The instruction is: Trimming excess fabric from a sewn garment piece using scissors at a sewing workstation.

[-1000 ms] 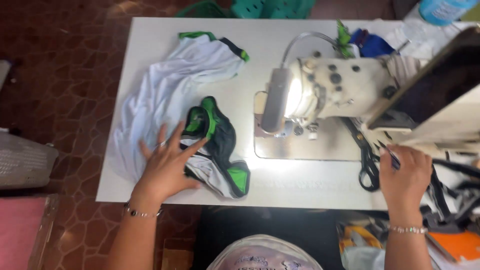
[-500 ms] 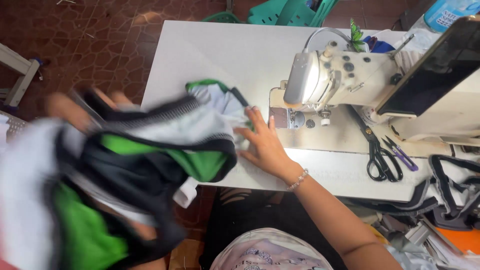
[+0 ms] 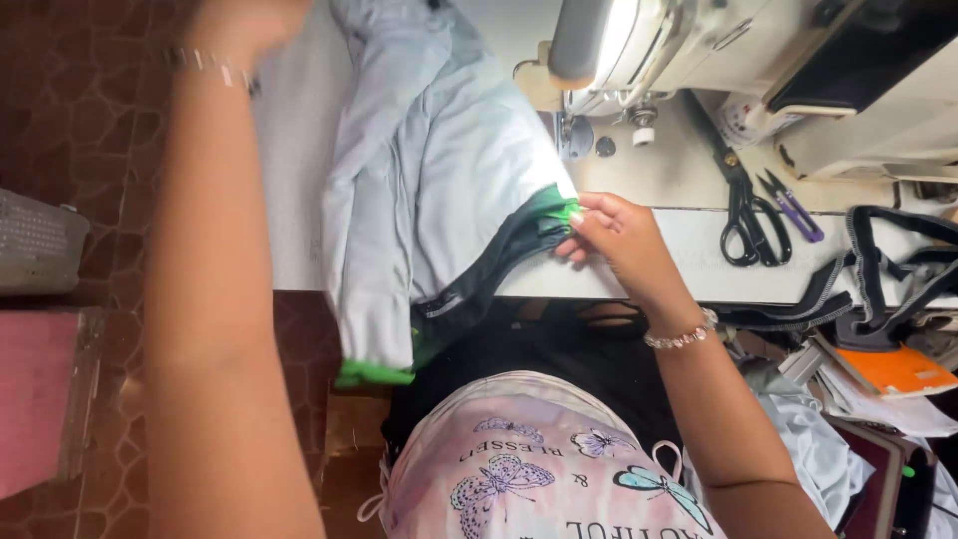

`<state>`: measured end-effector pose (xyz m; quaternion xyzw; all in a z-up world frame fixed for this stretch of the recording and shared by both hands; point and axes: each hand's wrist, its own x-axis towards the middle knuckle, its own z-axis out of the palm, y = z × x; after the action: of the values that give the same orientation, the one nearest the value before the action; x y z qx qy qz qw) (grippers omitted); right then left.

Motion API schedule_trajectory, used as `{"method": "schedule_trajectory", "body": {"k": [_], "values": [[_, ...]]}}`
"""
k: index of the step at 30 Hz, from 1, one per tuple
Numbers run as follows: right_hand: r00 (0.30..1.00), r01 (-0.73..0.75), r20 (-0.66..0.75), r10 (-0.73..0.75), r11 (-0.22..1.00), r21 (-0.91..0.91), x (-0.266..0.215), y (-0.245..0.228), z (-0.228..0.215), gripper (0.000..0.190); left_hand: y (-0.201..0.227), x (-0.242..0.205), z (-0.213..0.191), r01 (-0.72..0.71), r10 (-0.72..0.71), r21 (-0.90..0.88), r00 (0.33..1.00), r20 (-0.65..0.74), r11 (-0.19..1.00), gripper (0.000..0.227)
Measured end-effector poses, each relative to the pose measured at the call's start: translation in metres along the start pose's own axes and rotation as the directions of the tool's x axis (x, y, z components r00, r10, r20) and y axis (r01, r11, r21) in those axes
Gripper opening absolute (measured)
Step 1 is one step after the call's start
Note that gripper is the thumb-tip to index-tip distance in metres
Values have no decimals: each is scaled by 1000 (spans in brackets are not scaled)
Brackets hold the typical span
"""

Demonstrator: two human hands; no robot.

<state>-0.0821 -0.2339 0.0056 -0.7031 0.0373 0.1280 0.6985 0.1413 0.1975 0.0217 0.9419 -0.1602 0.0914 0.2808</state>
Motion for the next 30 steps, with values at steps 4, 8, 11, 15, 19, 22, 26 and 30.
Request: {"method": "schedule_trajectory", "body": {"k": [4, 8, 11, 15, 19, 22, 26, 30], "values": [[976, -147, -189, 107, 966, -213, -14, -12, -10, 22, 153, -108, -46, 291, -208, -298, 937, 281, 909, 26], [970, -18, -228, -90, 903, -430, -12, -6, -24, 17, 187, -200, -40, 574, -326, -288, 734, 596, 766, 25], [927, 245, -36, -374, 674, -697, 1, -6, -26, 27, 194, -237, -8, 549, -431, 21, 631, 645, 835, 23], [923, 333, 169, -347, 494, -803, 15, -5, 0, 60, 183, -258, 62, -86, 77, -132, 994, -72, 987, 34], [919, 295, 196, -342, 269, -917, 14, -2, 34, 92, 179, -239, 43, -51, 10, -499, 996, -85, 865, 22], [914, 234, 140, -380, 211, -949, 15, 3, 47, 90, 185, -225, -20, 88, -248, -430, 910, -331, 898, 21], [779, 371, 115, -616, 305, -877, 19, 28, 32, 26, 152, -219, -47, 143, -336, -371, 775, -535, 918, 26], [720, 483, 162, -674, 320, -815, 6, 26, 26, 24, 125, -217, -45, 83, -171, -161, 725, -667, 983, 31]]}}
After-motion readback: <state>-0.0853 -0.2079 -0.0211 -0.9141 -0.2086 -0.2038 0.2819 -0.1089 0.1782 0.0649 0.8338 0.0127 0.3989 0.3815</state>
